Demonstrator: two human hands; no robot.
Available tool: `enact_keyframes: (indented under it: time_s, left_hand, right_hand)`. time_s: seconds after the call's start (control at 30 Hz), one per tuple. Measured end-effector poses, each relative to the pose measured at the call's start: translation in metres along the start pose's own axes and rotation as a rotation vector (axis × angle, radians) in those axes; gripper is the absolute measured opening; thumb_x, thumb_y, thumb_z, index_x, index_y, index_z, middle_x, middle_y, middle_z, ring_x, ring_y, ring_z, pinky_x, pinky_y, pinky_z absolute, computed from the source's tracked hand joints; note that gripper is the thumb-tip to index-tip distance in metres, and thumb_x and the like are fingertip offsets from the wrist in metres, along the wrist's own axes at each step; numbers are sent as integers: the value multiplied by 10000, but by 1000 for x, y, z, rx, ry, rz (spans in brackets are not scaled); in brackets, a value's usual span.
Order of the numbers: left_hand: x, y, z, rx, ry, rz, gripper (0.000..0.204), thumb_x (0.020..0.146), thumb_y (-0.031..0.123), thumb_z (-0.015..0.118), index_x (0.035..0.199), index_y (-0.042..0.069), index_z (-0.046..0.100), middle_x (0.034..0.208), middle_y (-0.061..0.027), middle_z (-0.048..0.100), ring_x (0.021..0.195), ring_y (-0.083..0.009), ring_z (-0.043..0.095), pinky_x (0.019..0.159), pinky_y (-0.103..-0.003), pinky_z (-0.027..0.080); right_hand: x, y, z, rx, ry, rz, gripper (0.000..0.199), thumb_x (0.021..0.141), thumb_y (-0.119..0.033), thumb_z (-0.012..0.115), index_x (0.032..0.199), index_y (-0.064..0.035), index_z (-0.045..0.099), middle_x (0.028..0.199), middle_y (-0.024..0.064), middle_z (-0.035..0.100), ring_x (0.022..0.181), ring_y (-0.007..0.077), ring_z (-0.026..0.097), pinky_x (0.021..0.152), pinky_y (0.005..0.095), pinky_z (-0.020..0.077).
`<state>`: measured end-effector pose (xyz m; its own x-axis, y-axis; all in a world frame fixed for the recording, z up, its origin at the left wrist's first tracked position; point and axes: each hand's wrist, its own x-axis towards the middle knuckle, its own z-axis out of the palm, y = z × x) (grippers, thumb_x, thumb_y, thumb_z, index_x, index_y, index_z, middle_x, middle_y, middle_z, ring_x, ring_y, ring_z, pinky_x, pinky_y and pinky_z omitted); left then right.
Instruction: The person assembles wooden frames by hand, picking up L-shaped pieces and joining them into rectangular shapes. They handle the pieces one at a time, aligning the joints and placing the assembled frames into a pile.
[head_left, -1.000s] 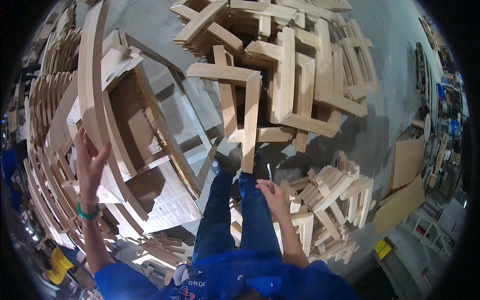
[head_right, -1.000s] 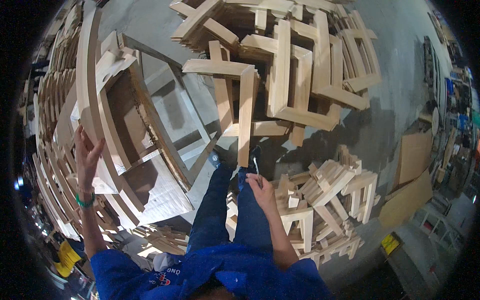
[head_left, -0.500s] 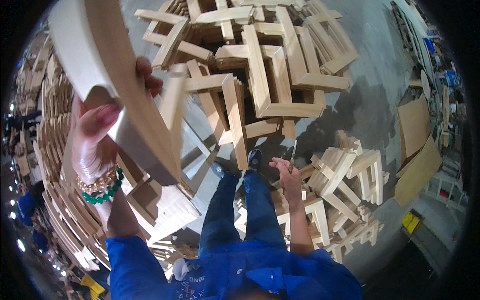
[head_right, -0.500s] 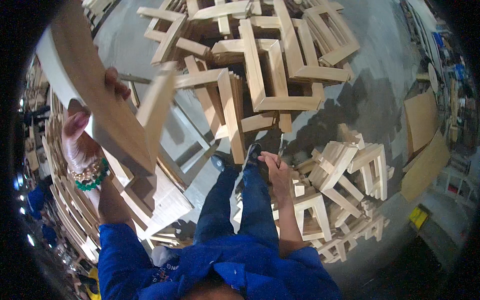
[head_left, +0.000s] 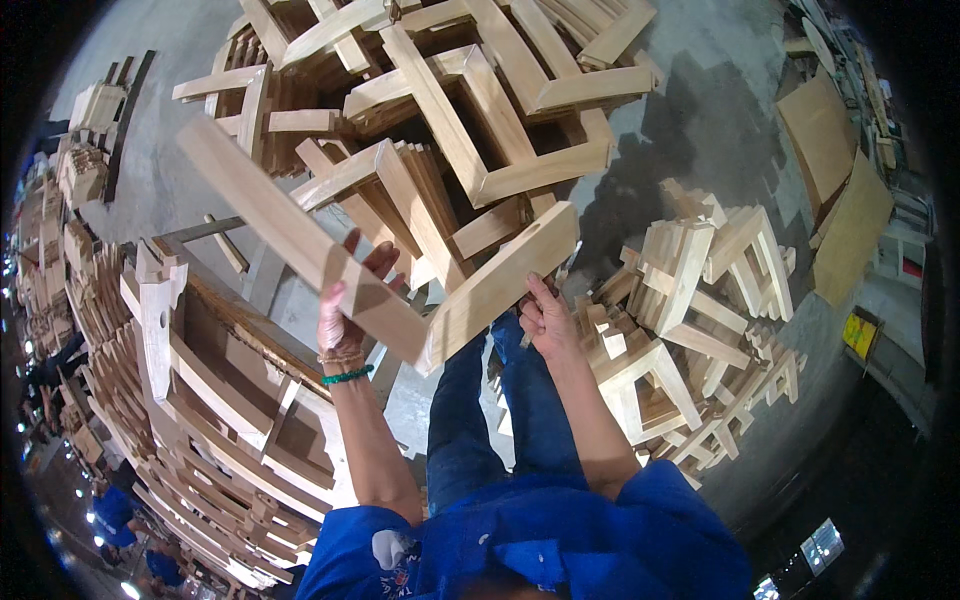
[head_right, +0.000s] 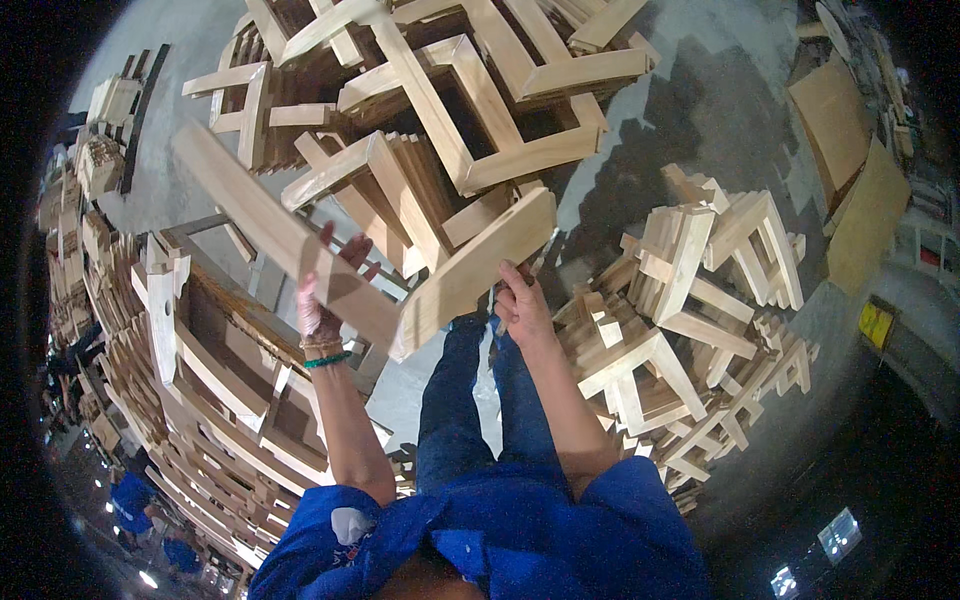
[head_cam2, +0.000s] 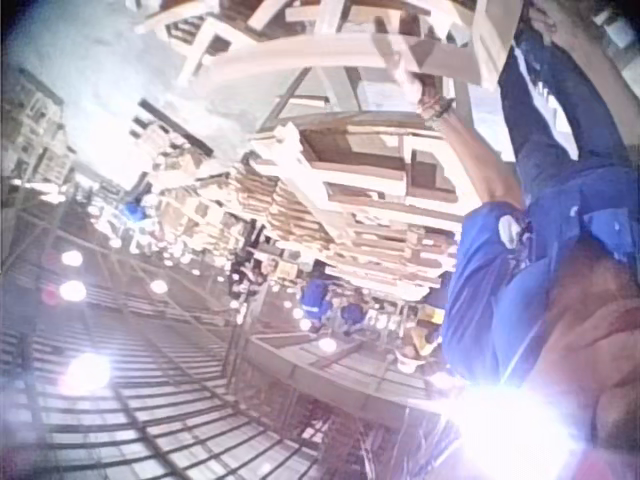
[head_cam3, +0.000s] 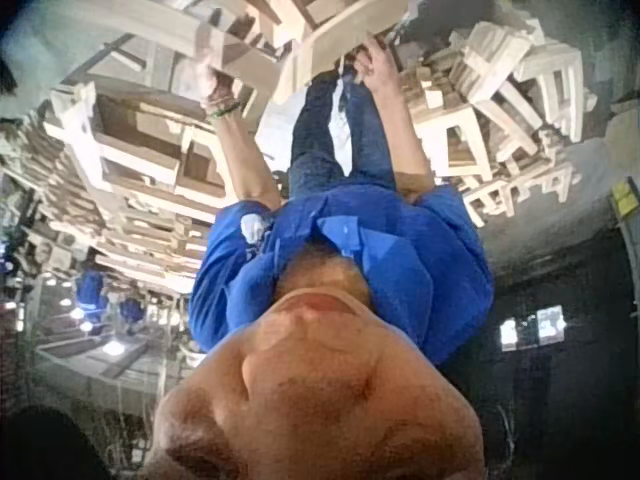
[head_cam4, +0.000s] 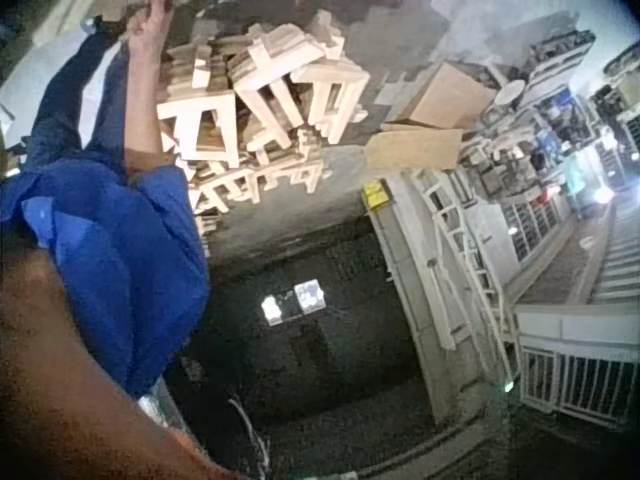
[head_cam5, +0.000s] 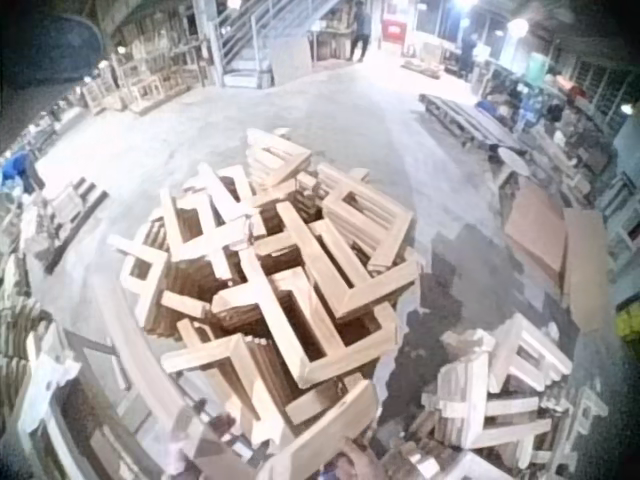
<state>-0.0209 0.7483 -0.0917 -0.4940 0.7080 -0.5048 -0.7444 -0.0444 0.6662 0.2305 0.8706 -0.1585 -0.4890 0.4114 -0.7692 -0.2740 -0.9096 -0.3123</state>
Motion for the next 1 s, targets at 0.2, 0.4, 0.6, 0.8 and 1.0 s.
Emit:
enact_keyframes:
  time_s: [0.2,0.4,0.6,0.8,1.0]
  left_hand:
    - [64,-62,-96,404,538,-82,514,732,284,777,1105,1,566,945,-61,635,826,-154,604,710,-266,476]
    - [93,-109,-156,453,729,-11,438,695,203,772,1030,-6,581,884,-36,604,750,-140,552,670,-284,441]
    - [133,-127,-146,480,643,130,472,694,128,751,1092,12,526,953,-70,595,792,-158,567,679,-286,466]
    - [160,-123,-165,595,638,140,513,694,132,767,1106,-4,494,966,-92,601,795,-170,585,670,-292,484]
    - [165,-122,-149,621,702,141,506,674,76,733,1111,-3,492,958,-97,604,805,-182,592,690,-299,491]
  right_hand:
    - [57,39,-37,-102,98,-38,190,850,-181,685,941,-199,518,746,-76,516,393,22,279,320,187,190]
    - [93,79,-37,-180,205,8,234,835,-187,692,1012,-196,541,700,-90,456,383,6,283,316,187,194]
    - [123,79,-34,-211,324,-78,154,858,-196,664,936,-172,534,631,-91,376,366,5,268,299,191,198]
    - [139,94,-26,-279,472,-68,423,830,-211,675,1227,-141,548,667,-55,432,391,35,270,331,218,210]
    - [143,97,-33,-163,381,-16,455,839,-162,657,1267,-184,505,715,-44,491,370,34,296,318,214,234]
